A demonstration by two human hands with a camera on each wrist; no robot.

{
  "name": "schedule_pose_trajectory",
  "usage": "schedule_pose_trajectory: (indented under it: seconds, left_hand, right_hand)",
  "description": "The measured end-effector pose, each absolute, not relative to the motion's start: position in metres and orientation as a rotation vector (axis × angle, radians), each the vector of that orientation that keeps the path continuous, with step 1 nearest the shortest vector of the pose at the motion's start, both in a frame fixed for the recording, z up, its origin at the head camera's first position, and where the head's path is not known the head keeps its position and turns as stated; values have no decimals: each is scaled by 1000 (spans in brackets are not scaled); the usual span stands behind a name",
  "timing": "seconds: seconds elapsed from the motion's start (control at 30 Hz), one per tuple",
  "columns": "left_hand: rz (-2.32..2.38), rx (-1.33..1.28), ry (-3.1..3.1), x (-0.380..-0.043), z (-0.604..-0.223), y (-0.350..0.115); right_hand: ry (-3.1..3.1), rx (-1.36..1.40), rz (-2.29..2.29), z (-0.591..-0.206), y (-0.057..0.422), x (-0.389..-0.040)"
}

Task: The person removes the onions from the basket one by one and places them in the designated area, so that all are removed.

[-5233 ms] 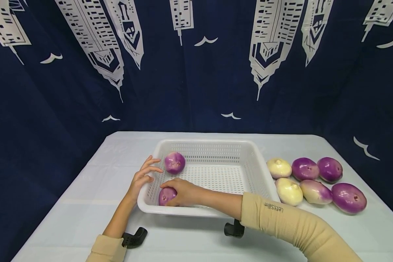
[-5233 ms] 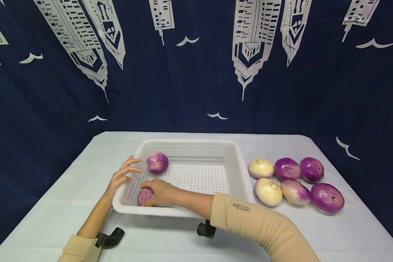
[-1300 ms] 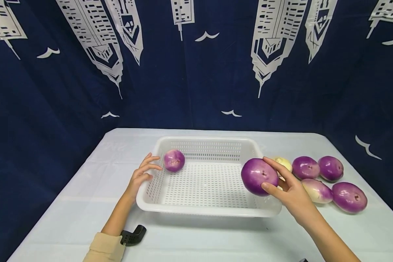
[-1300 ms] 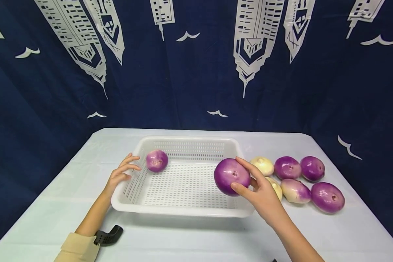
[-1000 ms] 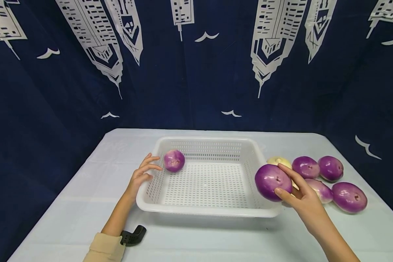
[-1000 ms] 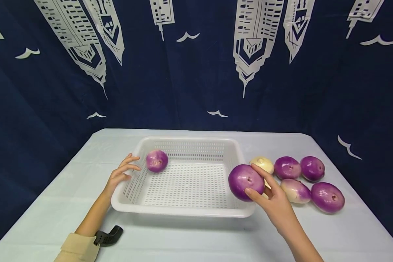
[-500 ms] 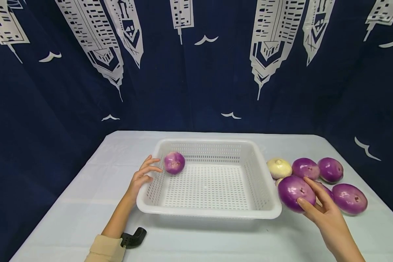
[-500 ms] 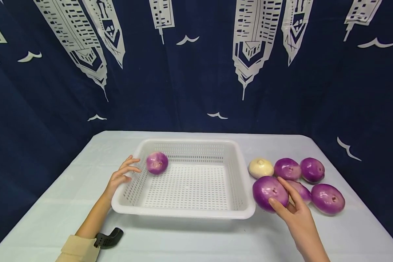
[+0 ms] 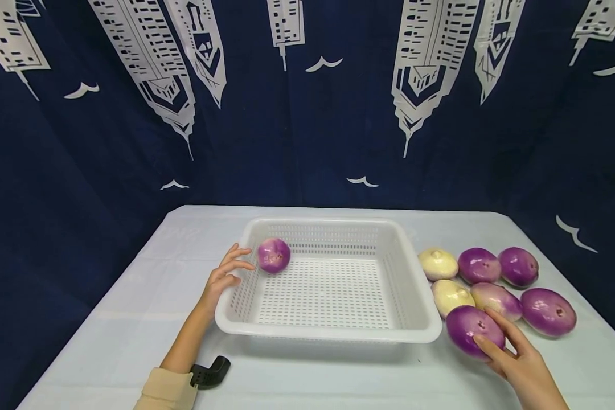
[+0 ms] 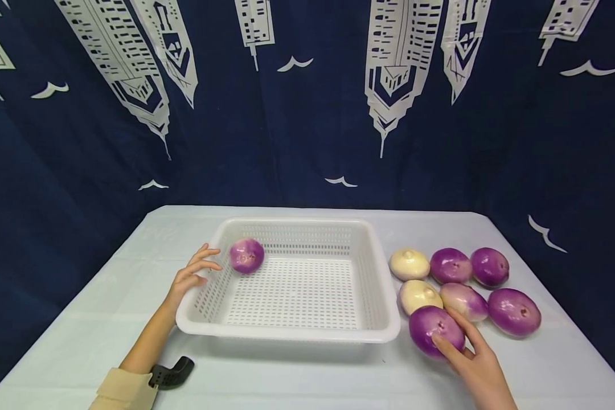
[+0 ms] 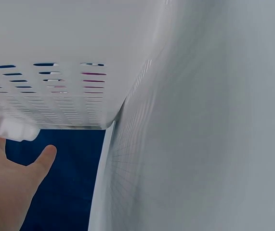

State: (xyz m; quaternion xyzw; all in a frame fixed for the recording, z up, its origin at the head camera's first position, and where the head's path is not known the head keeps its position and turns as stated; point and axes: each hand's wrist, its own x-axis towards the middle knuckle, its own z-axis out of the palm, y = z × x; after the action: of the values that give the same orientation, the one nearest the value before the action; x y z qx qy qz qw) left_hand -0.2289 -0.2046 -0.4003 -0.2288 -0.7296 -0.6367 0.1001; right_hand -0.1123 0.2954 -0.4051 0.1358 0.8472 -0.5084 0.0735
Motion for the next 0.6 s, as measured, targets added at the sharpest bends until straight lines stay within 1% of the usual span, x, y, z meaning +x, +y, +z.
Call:
schedule_pose_trajectory:
  seconds: [0.23,0.6]
  left_hand:
    - [-1891,-674,-2156,-229,-400,-204]
    - [-1877,-668,-2163,-229,-400,-204]
  right_hand:
    - [2483,465,-1351,-404,295,-114]
    - [2481,450,-1352,-410,292,-115]
